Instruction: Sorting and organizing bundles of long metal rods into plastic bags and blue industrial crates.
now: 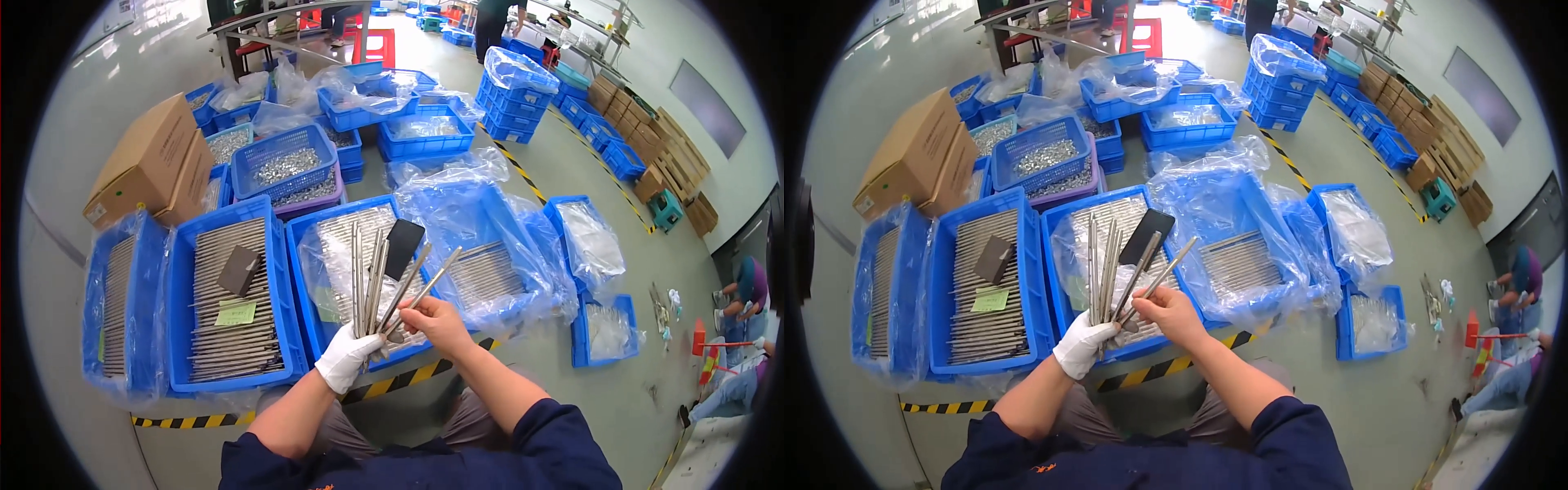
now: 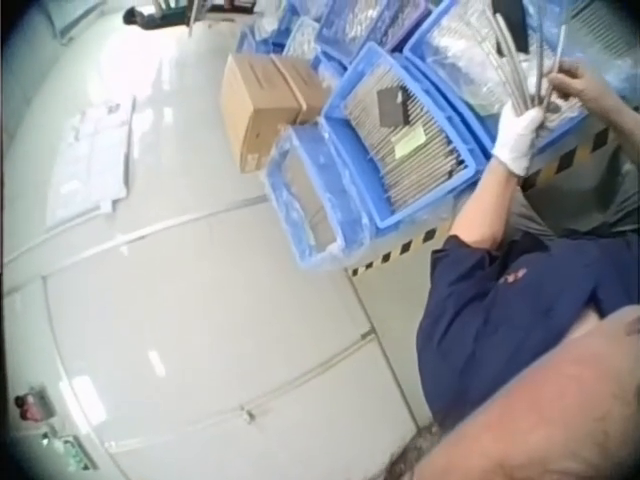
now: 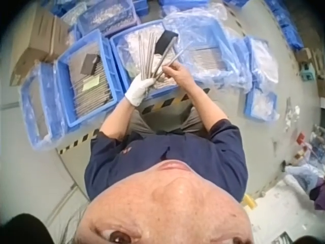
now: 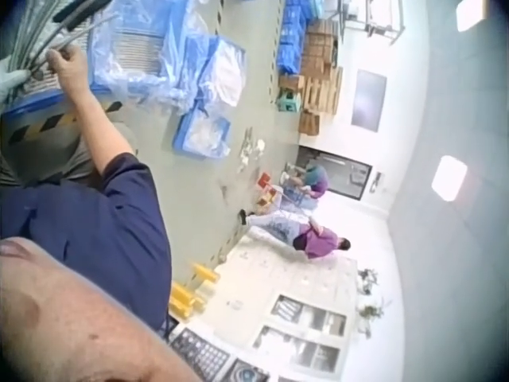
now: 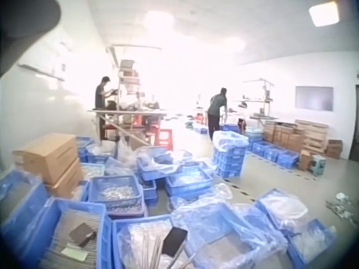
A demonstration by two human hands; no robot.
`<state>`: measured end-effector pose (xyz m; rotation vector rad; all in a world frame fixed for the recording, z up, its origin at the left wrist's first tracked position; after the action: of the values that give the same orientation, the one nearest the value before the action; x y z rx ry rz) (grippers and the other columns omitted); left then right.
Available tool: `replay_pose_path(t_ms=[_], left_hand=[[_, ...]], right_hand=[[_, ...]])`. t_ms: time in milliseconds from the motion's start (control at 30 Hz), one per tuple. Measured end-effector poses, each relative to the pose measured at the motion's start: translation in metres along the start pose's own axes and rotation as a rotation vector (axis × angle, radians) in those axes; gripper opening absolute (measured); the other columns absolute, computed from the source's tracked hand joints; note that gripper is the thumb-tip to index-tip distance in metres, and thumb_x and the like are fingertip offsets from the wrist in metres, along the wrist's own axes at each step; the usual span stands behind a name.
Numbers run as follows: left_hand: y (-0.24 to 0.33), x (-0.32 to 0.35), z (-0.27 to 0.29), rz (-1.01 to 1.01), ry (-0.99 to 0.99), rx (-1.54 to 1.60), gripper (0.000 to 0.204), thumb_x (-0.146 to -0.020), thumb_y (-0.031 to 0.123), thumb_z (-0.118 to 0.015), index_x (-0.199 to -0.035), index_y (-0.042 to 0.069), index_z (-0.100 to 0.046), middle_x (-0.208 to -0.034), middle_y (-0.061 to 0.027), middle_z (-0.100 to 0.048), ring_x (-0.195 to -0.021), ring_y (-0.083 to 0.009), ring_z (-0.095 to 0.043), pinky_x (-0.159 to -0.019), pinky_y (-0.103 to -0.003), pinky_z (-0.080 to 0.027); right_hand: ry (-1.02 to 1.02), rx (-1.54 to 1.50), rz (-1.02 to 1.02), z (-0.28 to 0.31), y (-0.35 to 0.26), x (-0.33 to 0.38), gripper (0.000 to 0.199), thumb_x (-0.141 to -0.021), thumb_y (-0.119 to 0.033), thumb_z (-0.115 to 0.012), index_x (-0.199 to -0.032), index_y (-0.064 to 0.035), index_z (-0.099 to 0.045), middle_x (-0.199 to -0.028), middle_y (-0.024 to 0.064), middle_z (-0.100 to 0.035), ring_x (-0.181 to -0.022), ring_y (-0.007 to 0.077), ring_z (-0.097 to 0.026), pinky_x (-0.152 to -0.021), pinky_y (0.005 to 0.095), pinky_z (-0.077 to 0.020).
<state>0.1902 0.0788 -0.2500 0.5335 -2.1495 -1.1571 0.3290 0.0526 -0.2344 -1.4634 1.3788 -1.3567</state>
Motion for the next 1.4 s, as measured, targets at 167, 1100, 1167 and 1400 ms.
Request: replay_pose_path(t_ms=[167,1100,1167,1400], left_hand=[[0.0,-0.001,-0.003,-0.049,0.067,0.019,0.02,-0.075,0.013,-0.056,-0.093,0.003,-0.054,-0.067,-0.0053,-0.057,-0.056,-0.0097,-0.05,-0.051,-0.021,-0.039],[0.0,0.009,-0.012,0.122,-0.092,0.142,0.03,-0.074,0.02,-0.061,-0.094,-0.001,-0.052,-0.079,-0.0062,-0.056,-0.07,-0.0148,-0.055,-0.064,-0.025,-0.045],[-0.004,0.005,-0.003,0.095,-0.057,0.168,0.028,-0.075,0.02,-0.061,-0.093,0.001,-0.053,-0.078,-0.0051,-0.056,-0.069,-0.014,-0.055,-0.063,-0.025,-0.045],[0.027,0.003,0.015,-0.075,0.157,0.1,0.025,-0.075,0.02,-0.061,-0.091,0.002,-0.055,-0.075,-0.0028,-0.056,-0.06,-0.0091,-0.05,-0.053,-0.021,-0.04]], right_hand=[[-0.171,-0.049,-0.112,-0.009,0.01,0.002,0.021,-0.079,-0.009,-0.055,-0.098,-0.0011,-0.055,-0.083,0.0028,-0.059,-0.069,0.0063,-0.051,-0.063,0.0199,-0.0412],[-0.741,-0.176,-0.66,-0.033,0.05,0.033,0.017,-0.077,-0.014,-0.059,-0.089,-0.0025,-0.055,-0.071,0.0013,-0.056,-0.059,0.0072,-0.053,-0.058,0.0207,-0.0451],[-0.767,-0.097,-0.635,-0.038,0.056,0.036,0.02,-0.076,-0.017,-0.06,-0.09,-0.0032,-0.055,-0.074,0.0016,-0.057,-0.062,0.0076,-0.054,-0.06,0.0204,-0.0458],[-1.057,0.045,-0.663,-0.073,0.063,0.076,0.023,-0.073,-0.021,-0.063,-0.087,-0.0044,-0.055,-0.078,0.0016,-0.057,-0.071,0.0101,-0.055,-0.063,0.0232,-0.0457]])
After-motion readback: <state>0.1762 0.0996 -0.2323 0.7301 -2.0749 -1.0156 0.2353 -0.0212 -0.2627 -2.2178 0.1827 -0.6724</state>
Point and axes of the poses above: each hand's wrist, its own x-axis away from the middle knuckle, its own z-axis out of the back of the hand, y = z × x, the point moved 6 cm from there along -x, towards the middle knuckle
